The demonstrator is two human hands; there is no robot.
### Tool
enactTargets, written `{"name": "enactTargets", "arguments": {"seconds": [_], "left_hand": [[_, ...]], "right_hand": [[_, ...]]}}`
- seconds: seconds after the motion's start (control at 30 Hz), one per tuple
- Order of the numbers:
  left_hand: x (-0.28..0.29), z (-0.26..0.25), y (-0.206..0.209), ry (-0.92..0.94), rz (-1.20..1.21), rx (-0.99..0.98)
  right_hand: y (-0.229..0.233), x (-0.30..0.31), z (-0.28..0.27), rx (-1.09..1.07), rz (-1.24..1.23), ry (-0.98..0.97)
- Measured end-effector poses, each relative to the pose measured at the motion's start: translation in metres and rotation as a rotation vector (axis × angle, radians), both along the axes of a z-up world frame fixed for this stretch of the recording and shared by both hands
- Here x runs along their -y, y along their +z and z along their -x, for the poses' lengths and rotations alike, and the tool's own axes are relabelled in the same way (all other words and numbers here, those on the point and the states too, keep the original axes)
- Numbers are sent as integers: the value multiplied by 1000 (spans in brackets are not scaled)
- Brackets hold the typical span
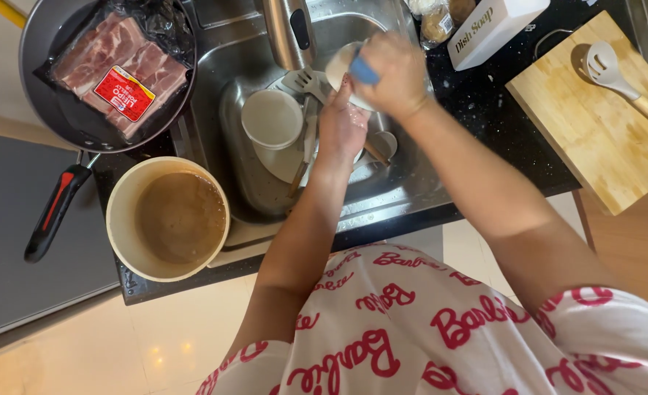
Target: The person washes dishes at the kitchen sink, then pours oil into a pot on a portable stove, adds minced garlic from a cutting board, and stirs the pot with a slotted spoon. They then scrub the rice cooker inner pot and its lid with a sponge, rinse them under the tap, and rinse bowls.
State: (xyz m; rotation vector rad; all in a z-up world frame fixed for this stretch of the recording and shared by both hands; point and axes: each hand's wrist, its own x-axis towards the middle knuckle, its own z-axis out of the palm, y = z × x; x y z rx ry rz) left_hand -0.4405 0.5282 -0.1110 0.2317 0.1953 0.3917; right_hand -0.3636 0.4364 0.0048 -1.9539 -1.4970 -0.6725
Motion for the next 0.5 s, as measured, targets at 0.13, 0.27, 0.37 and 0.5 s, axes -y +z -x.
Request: {"name": "enactTargets", "arguments": {"seconds": [0.13,0.27,0.37,0.5], "left_hand": [[-2,0,4,18,-114,25],[1,-1,12,-1,-130,-54],[-2,-3,19,68,-169,-23],[-8,7,18,-35,-135,-139]], "right_hand": [[12,-15,-24,18,33,70],[19,-14,-18,-66,97,-106],[13,-11,-13,150,178,64],[-7,8,-39,-334,-97,-118]]}}
